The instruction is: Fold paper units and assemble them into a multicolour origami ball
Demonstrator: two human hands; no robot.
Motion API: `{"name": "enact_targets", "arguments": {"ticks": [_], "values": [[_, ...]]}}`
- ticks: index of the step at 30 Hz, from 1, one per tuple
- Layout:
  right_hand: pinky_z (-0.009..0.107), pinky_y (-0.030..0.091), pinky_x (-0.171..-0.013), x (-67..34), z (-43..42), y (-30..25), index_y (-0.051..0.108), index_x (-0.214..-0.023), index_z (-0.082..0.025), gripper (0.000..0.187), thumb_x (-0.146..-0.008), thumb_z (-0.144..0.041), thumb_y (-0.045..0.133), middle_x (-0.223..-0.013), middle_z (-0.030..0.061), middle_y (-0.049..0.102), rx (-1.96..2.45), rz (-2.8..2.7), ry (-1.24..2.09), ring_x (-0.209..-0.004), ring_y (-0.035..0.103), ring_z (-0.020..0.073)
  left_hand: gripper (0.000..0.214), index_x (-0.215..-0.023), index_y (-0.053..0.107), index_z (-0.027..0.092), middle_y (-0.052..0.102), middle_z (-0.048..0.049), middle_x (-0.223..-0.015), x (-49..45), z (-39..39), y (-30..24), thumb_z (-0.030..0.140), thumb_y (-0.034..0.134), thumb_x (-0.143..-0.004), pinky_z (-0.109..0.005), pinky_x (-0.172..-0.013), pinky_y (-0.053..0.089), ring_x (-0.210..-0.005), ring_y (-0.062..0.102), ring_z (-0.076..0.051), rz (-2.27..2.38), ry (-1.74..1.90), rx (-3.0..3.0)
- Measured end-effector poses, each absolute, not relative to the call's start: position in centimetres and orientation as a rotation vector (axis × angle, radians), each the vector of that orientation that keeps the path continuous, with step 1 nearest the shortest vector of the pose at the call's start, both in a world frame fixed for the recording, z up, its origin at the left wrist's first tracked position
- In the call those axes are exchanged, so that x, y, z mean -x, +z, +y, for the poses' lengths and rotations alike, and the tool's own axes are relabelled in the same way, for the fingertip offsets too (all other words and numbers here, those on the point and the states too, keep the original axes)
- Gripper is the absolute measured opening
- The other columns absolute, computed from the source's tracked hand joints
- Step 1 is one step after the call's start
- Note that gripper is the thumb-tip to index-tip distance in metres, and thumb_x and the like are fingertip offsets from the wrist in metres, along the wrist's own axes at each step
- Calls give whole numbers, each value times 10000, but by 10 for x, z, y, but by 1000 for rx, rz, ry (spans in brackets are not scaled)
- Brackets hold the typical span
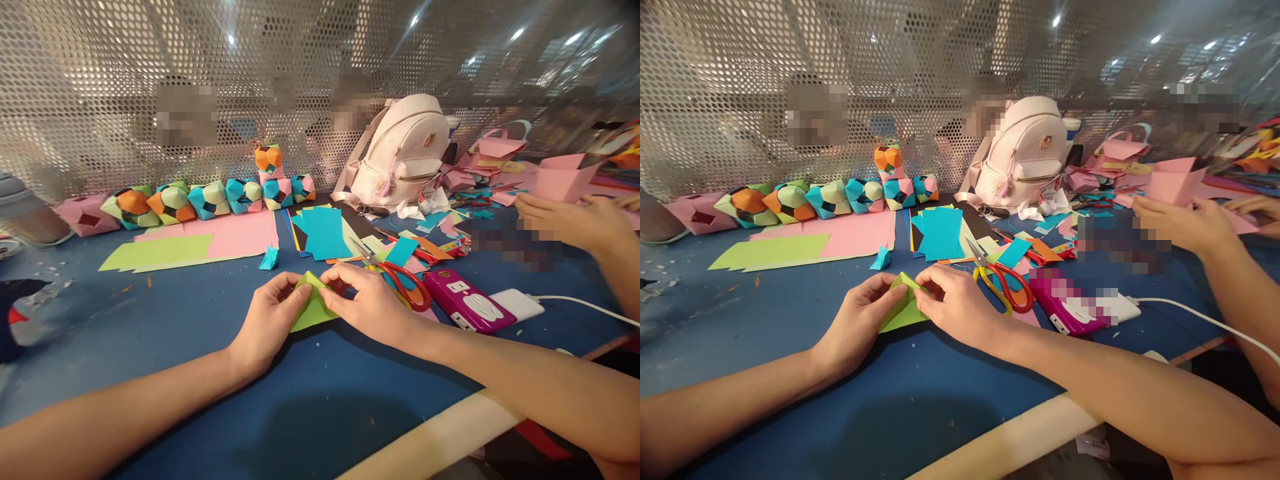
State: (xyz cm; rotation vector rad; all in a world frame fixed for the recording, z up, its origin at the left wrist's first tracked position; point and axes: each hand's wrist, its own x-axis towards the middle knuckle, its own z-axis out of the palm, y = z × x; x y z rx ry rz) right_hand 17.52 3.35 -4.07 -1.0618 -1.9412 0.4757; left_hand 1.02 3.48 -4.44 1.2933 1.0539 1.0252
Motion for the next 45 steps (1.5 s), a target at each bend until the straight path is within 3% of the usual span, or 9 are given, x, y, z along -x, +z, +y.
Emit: {"name": "enact_targets", "arguments": {"ticks": [33, 45], "values": [[231, 454, -593, -178, 35, -40, 583, -732, -190, 102, -813, -146, 538, -677, -7, 592, 995, -1966, 474, -620, 529, 107, 201, -694, 628, 154, 601, 18, -658, -6, 45, -50, 326, 733, -679, -233, -601, 380, -607, 507, -104, 966, 975, -1221], [250, 498, -653, -189, 40, -45, 669, -910, -182, 254, -853, -58, 456, -790, 43, 615, 698, -2143, 245, -716, 589, 121, 79, -708, 703, 141, 651, -7, -628, -5, 50, -46, 206, 666, -683, -230, -598, 392, -597, 536, -105, 852, 915, -1075]]}}
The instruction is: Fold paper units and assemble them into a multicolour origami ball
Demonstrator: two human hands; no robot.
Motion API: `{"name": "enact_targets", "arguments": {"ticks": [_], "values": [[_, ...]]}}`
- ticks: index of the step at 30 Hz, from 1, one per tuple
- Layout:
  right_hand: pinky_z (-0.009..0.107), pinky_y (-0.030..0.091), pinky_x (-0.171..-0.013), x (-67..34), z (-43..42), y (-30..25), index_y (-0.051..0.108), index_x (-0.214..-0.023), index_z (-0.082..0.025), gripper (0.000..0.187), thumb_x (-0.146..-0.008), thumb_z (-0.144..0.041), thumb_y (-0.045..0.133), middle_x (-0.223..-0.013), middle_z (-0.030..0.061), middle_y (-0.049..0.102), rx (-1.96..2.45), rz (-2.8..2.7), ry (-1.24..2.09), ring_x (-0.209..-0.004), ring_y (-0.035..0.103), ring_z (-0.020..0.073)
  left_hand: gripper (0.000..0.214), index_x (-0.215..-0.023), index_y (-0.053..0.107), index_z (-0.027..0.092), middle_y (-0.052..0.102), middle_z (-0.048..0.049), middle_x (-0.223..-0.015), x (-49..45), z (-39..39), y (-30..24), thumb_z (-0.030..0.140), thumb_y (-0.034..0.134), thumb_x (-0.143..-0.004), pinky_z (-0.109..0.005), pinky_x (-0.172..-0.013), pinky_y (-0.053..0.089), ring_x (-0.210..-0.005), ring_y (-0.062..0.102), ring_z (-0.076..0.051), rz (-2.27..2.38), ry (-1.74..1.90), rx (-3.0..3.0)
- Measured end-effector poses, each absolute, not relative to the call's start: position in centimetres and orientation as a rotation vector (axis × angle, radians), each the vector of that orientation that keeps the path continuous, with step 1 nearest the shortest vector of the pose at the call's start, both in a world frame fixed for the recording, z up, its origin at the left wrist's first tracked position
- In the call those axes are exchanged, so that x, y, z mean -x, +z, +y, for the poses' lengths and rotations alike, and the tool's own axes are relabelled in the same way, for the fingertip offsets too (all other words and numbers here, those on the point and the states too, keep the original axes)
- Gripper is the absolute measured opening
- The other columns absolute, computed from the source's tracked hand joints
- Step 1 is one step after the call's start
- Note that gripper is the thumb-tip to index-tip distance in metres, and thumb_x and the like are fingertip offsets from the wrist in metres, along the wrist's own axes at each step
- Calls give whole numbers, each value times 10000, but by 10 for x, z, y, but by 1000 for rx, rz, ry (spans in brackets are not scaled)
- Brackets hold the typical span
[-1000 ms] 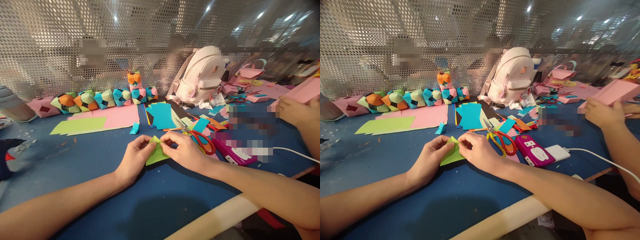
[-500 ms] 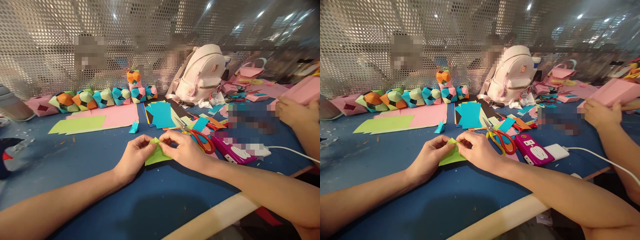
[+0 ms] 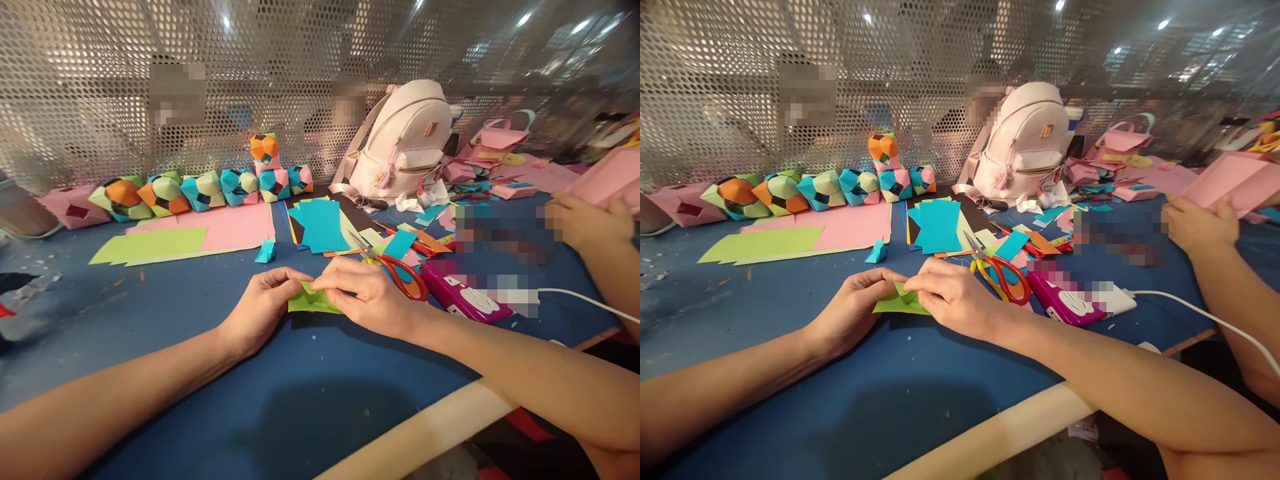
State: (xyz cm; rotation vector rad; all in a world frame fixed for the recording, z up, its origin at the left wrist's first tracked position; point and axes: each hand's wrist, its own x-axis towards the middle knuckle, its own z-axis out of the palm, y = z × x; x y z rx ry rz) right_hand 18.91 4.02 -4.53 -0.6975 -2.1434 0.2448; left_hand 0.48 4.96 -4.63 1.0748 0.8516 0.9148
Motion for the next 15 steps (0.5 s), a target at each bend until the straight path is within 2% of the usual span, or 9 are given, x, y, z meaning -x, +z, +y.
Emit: {"name": "enact_targets", "arguments": {"ticks": [10, 15], "values": [[242, 511, -643, -193, 41, -48, 666, -930, -133, 237, -870, -47, 453, -816, 68, 587, 605, -2277, -73, -724, 563, 129, 115, -710, 675, 128, 649, -7, -632, -5, 48, -45, 187, 668, -611, -241, -604, 408, -589, 559, -112, 879, 914, -1022], [254, 500, -622, -193, 41, -48, 675, -911, -117, 228, -890, -66, 454, -786, 75, 583, 634, -2323, -248, -714, 545, 147, 157, -758, 662, 133, 643, 6, -663, -4, 49, -44, 217, 698, -630, -238, -641, 419, -625, 560, -105, 867, 918, -1057]]}}
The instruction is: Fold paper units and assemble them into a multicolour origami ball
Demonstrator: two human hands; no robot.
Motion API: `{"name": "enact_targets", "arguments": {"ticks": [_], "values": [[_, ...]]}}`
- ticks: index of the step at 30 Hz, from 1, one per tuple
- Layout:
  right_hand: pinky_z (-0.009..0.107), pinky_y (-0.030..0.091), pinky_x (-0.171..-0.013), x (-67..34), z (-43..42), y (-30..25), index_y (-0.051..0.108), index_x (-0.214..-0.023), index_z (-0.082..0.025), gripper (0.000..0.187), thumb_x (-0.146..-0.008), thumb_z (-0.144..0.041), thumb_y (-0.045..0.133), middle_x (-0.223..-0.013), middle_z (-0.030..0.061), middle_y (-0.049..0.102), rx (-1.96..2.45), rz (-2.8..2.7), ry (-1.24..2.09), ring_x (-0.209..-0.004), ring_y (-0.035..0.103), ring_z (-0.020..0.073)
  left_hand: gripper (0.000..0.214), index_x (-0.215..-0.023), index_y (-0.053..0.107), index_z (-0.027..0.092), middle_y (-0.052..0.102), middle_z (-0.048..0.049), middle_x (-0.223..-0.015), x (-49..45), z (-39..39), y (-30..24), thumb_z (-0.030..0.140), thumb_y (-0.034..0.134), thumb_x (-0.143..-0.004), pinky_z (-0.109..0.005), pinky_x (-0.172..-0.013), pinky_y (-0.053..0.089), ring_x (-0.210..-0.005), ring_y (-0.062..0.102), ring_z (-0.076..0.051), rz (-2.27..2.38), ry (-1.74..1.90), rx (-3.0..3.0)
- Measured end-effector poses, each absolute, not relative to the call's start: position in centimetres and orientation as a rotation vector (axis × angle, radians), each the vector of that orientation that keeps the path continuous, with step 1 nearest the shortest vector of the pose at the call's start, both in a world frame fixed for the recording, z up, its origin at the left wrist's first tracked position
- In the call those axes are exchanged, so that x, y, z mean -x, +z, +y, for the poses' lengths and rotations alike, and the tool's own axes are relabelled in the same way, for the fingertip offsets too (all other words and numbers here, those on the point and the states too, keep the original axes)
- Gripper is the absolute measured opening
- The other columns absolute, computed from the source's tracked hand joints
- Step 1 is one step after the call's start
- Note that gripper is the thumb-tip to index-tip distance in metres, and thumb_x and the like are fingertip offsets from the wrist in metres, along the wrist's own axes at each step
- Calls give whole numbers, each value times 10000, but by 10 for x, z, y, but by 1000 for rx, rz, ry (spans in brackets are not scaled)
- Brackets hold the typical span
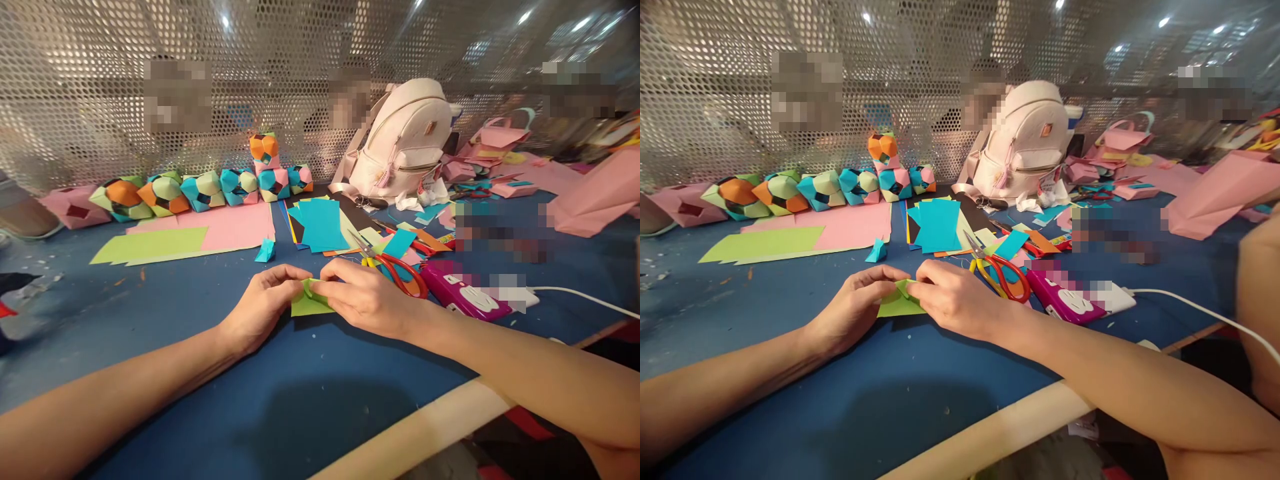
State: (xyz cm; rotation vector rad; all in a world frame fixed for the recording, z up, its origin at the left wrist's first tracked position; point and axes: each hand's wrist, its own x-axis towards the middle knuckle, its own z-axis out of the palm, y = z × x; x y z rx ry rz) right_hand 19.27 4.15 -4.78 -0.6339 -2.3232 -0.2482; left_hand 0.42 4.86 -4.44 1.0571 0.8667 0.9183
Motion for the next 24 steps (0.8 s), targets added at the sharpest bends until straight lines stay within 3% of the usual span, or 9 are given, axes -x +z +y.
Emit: {"name": "enact_targets", "arguments": {"ticks": [8, 24], "values": [[277, 513, -669, -191, 39, -45, 677, -852, -118, 265, -903, -67, 422, -780, 83, 592, 662, -2397, -311, -740, 562, 161, 169, -788, 637, 135, 634, 7, -680, -4, 49, -42, 159, 625, -621, -246, -620, 396, -621, 549, -105, 939, 839, -1118], [327, 531, -706, -190, 36, -42, 670, -922, -70, 268, -871, -55, 408, -822, 113, 601, 602, -2411, -274, -787, 570, 192, 225, -818, 630, 131, 630, 7, -742, -6, 49, -35, 155, 677, -600, -215, -633, 413, -678, 555, -95, 1041, 854, -1230]]}}
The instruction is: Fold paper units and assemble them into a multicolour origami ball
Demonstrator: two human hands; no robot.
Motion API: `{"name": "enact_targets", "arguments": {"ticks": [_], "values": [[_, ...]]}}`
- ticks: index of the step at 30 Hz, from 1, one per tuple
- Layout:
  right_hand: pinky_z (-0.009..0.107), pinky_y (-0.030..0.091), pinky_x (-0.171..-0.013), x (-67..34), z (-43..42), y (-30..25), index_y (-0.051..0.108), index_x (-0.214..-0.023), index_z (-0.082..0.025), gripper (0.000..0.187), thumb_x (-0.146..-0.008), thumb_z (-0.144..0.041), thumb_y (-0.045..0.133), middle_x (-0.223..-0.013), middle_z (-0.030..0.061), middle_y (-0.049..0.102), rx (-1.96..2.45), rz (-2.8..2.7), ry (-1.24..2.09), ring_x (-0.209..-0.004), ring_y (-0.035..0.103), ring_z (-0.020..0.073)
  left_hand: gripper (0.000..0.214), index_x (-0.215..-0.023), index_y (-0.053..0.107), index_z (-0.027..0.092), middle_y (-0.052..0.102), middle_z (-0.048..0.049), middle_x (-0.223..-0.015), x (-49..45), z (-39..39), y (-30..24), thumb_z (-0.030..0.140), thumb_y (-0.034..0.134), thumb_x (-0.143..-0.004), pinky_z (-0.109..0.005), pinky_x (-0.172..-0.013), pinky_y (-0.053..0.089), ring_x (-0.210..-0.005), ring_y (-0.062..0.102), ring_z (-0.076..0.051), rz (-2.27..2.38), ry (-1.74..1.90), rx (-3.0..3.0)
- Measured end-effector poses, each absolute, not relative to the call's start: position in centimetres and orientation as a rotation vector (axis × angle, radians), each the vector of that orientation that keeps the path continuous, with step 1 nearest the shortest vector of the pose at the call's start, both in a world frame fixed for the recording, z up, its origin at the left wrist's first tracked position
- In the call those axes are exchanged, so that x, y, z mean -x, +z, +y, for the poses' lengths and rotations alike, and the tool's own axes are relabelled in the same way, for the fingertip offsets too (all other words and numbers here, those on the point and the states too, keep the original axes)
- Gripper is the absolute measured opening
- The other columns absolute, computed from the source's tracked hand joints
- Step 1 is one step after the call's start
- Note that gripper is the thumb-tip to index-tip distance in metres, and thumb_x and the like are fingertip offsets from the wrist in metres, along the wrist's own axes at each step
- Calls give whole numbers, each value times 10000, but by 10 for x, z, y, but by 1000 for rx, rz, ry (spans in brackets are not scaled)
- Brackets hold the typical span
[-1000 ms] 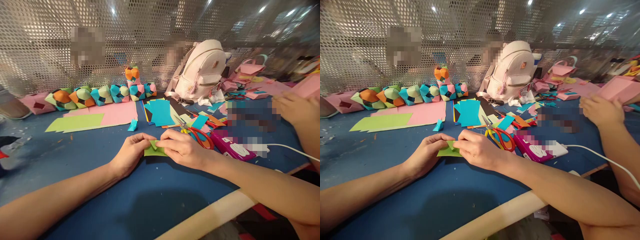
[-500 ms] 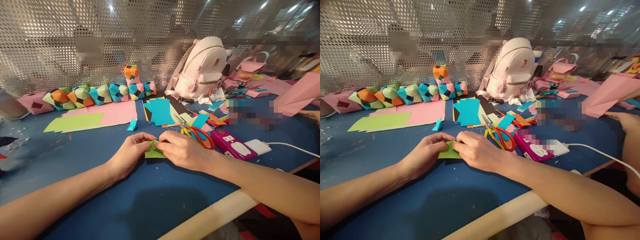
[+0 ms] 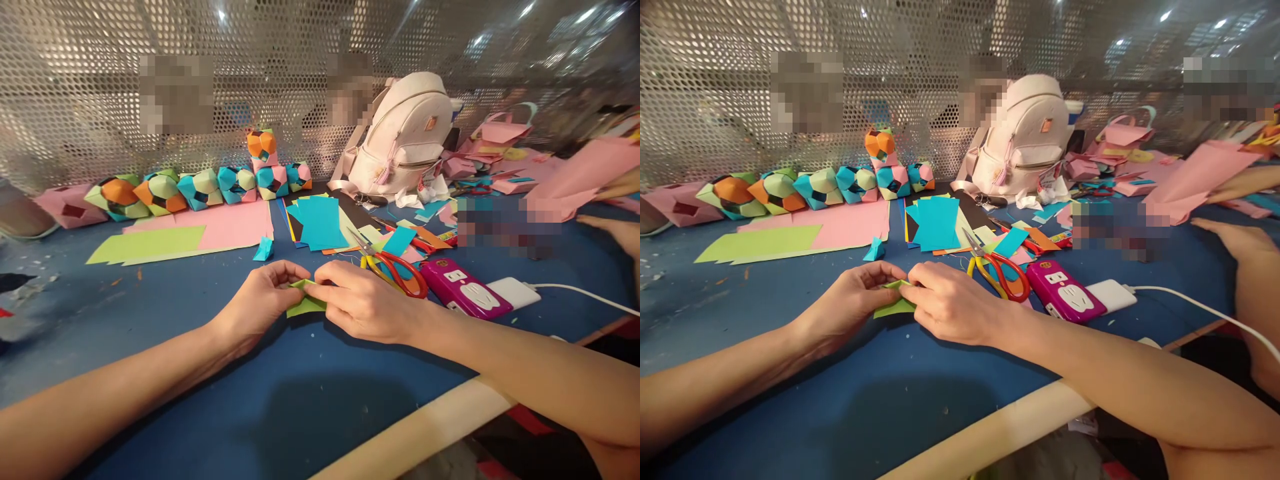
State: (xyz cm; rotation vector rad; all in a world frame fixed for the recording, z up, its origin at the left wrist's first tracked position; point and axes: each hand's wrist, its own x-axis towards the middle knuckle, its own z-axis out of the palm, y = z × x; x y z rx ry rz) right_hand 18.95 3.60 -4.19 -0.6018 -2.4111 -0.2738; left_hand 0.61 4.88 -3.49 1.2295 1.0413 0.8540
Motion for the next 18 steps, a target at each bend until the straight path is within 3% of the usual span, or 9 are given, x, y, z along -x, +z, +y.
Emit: {"name": "enact_targets", "arguments": {"ticks": [7, 12, 18], "values": [[336, 534, -705, -188, 36, -44, 655, -949, -83, 256, -857, -54, 418, -850, 116, 595, 575, -2414, -215, -800, 573, 193, 174, -769, 624, 134, 618, 16, -688, -6, 45, -37, 172, 683, -609, -210, -584, 426, -621, 552, -92, 1090, 892, -1221], [293, 539, -756, -186, 37, -45, 573, -1105, -124, 253, -884, -129, 452, -980, 109, 600, 624, -2230, 54, -843, 601, 147, 138, -766, 630, 142, 635, 8, -708, -5, 45, -40, 179, 663, -637, -218, -589, 431, -632, 560, -102, 1121, 939, -1289], [278, 485, -636, -183, 33, -46, 577, -840, -145, 137, -879, -274, 551, -772, 58, 614, 894, -2171, 100, -698, 590, 156, 142, -783, 648, 151, 642, 8, -720, -8, 43, -39, 182, 658, -645, -223, -592, 428, -646, 565, -114, 1163, 972, -1361]]}}
